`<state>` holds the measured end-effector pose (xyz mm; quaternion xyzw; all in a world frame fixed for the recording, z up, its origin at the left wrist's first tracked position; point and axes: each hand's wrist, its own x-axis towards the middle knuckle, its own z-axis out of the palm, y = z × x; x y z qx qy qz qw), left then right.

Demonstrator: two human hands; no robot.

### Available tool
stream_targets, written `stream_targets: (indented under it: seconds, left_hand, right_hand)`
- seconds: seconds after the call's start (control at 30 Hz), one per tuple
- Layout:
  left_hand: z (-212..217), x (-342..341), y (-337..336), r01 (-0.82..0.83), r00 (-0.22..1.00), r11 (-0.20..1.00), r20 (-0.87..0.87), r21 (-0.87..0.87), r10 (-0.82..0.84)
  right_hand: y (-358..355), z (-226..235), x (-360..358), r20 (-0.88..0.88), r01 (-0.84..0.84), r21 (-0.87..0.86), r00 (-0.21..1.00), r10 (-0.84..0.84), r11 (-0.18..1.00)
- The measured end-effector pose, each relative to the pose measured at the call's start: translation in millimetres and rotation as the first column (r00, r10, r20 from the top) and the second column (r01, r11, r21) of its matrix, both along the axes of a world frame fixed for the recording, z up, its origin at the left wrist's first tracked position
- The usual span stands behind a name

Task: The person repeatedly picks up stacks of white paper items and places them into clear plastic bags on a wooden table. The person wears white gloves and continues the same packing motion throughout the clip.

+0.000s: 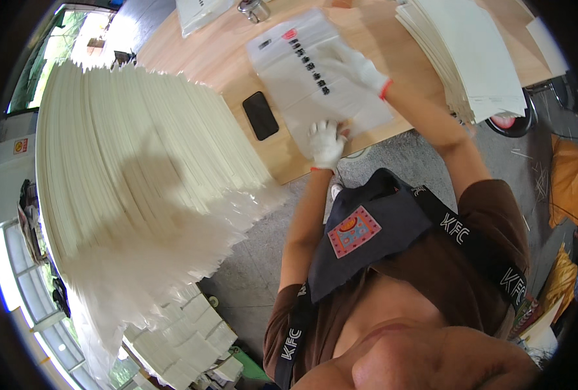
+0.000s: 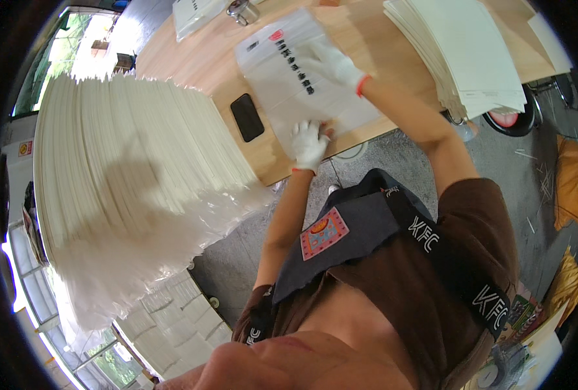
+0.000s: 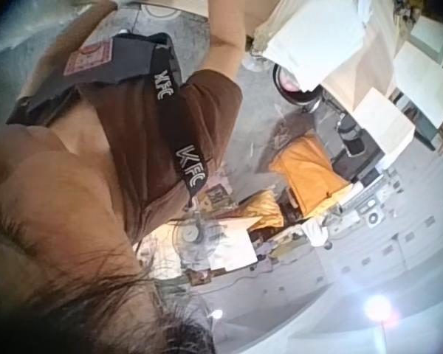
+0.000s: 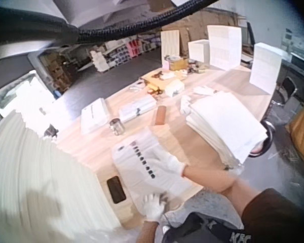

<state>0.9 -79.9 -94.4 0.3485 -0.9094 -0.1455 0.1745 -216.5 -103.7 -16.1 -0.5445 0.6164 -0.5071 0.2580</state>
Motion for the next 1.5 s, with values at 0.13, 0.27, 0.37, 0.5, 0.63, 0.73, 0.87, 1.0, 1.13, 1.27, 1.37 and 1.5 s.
stream_targets:
  seconds: [0.13, 0.27, 0.37, 0.5, 0.63, 0.73, 0.87, 1.0, 1.13, 1.27, 1.37, 1.5]
  left_hand:
    - [-0.6, -29.3, -28.1, 0.038, 0.999, 0.985, 0.021, 0.166, -0.042]
    - [-14.1, -33.2, -55.3, 0.059, 0.979, 0.964, 0.171, 0.261, -0.107]
    - [20.5, -38.5, -27.8, 0.196, 0.970, 0.979, 0.154, -0.047, -0.187]
    - [-14.2, -28.7, -50.3, 0.110, 0.989, 0.982, 0.084, 0.154, -0.124]
    - [-1.4, -36.8, -57.3, 0.068, 0.993, 0.828, -0.114, 0.556, -0.005]
    - [32.4, -48.3, -49.3, 0.124, 0.982, 0.815, -0.189, 0.566, -0.018]
    - [23.9, -46.2, -68.8, 0.177, 0.951, 0.885, -0.305, 0.430, -0.042]
    - [57.9, -46.9, -80.6, 0.404, 0.716, 0.555, -0.629, 0.727, 0.303]
    - [107.1, -55.1, -76.4, 0.536, 0.488, 0.347, -0.618, 0.769, 0.616]
    - [94.1, -58.3, -58.1, 0.414, 0.798, 0.517, -0.572, 0.749, 0.189]
    - [118.6, -86.2, -2.7, 0.350, 0.878, 0.760, -0.474, 0.548, -0.063]
    - [160.3, -75.8, 78.6, 0.584, 0.790, 0.793, -0.103, -0.175, -0.604]
  right_hand:
    - [111.0, -53.0, 15.0, 0.052, 0.056, 0.234, 0.996, -0.070, 0.971]
    - [187.0, -69.0, 30.8, 0.556, -0.125, 0.308, 0.828, -0.072, 0.943]
    - [218.4, -86.9, 33.4, 0.581, -0.100, 0.370, 0.800, -0.147, 0.924]
    - [223.6, -73.1, 38.0, 0.546, -0.171, 0.395, 0.834, -0.081, 0.903]
    - [193.8, -93.6, 38.2, 0.617, -0.278, 0.316, 0.786, 0.025, 0.907]
    - [155.6, -37.9, 46.5, 0.740, -0.271, 0.377, 0.663, -0.113, 0.886]
    - [89.5, -40.7, 70.2, 0.828, -0.142, 0.327, 0.520, -0.211, 0.934]
    - [90.4, -49.0, 46.1, 0.336, 0.024, 0.440, 0.923, -0.190, 0.898]
    - [147.4, -83.7, 6.8, -0.388, 0.338, 0.430, 0.906, -0.167, 0.837]
    - [172.1, 3.1, 7.4, -0.138, 0.153, 0.742, 0.988, -0.075, 0.653]
    - [148.2, -9.6, 35.2, 0.184, 0.181, 0.113, 0.962, -0.200, 0.977]
    - [168.8, -20.0, 62.5, -0.265, 0.252, 0.107, 0.939, -0.217, 0.962]
